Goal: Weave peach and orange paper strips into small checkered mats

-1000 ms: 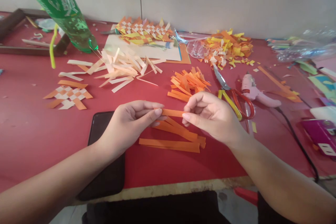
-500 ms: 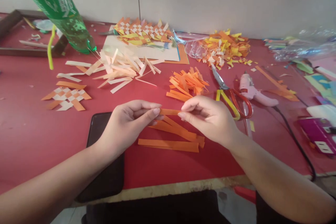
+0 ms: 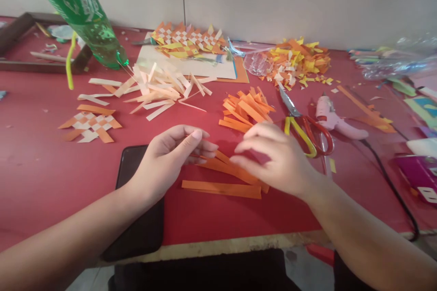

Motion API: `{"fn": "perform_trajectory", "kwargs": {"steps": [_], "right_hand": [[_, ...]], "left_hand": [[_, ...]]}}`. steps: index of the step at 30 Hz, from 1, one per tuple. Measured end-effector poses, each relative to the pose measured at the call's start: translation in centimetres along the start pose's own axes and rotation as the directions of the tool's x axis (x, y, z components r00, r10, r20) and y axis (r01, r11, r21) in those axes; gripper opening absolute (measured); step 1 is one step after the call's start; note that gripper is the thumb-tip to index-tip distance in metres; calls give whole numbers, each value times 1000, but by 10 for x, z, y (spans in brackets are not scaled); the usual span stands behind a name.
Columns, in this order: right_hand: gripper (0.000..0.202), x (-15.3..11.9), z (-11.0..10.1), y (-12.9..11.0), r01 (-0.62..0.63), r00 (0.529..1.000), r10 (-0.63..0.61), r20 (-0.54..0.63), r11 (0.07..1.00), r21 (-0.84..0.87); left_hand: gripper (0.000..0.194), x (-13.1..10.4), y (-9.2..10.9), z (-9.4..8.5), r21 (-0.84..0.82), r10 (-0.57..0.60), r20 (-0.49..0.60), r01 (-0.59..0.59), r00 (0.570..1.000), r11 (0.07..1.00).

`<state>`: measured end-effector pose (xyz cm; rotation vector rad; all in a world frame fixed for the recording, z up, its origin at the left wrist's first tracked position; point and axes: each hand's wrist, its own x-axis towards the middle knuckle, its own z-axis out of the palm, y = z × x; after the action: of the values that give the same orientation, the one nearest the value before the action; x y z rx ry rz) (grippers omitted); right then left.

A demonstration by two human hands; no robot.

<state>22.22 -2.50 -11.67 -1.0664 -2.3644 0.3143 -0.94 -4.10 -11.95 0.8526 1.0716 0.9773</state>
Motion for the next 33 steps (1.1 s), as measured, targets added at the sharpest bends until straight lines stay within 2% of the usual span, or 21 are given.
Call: {"fn": "perform_trajectory", "kwargs": {"steps": [2, 4, 8, 12, 18, 22, 24, 26, 29, 31, 33], "right_hand": [[14, -1, 4, -8, -39, 980, 26, 199, 997, 61], [15, -1, 6, -12, -105, 944, 81, 319, 993, 58], [13, 1, 9, -14, -181, 908, 134, 398, 980, 83], [15, 2, 8, -10, -222, 913, 155, 378, 965, 140], [8, 0, 7, -6, -259, 958, 209, 198, 926, 275], [10, -1, 6, -8, -243, 970, 215, 114, 889, 389], [7, 0, 5, -8, -219, 976, 198, 94, 876, 429], [3, 0, 3, -9, -180, 984, 153, 96, 864, 471], [18, 0, 0, -9, -94, 991, 22, 132, 820, 565], [30, 0, -1, -9, -50, 986, -62, 156, 778, 626], [32, -1, -2, -9, -40, 979, -103, 178, 754, 656]], "left_hand": [[21, -1, 0, 0, 4, 14, -1, -14, 1000, 1000], [23, -2, 1, 0, -7, 53, 5, -53, 999, 999], [30, -6, 1, -1, -38, 158, 16, -157, 987, 987], [30, -7, 0, -1, 38, 201, 39, -202, 979, 979], [21, -7, 0, -1, 305, 311, 10, -299, 950, 904], [36, -4, -6, -3, 424, 330, 54, -321, 942, 847], [40, -2, -8, -3, 400, 318, 76, -321, 945, 858], [35, -1, -9, -3, 327, 294, 87, -306, 952, 894], [33, 0, -5, -1, 258, 266, 53, -271, 962, 927], [42, 0, -2, -1, 257, 245, -1, -236, 970, 937], [52, 0, 0, 0, 227, 208, -39, -194, 977, 954]]}}
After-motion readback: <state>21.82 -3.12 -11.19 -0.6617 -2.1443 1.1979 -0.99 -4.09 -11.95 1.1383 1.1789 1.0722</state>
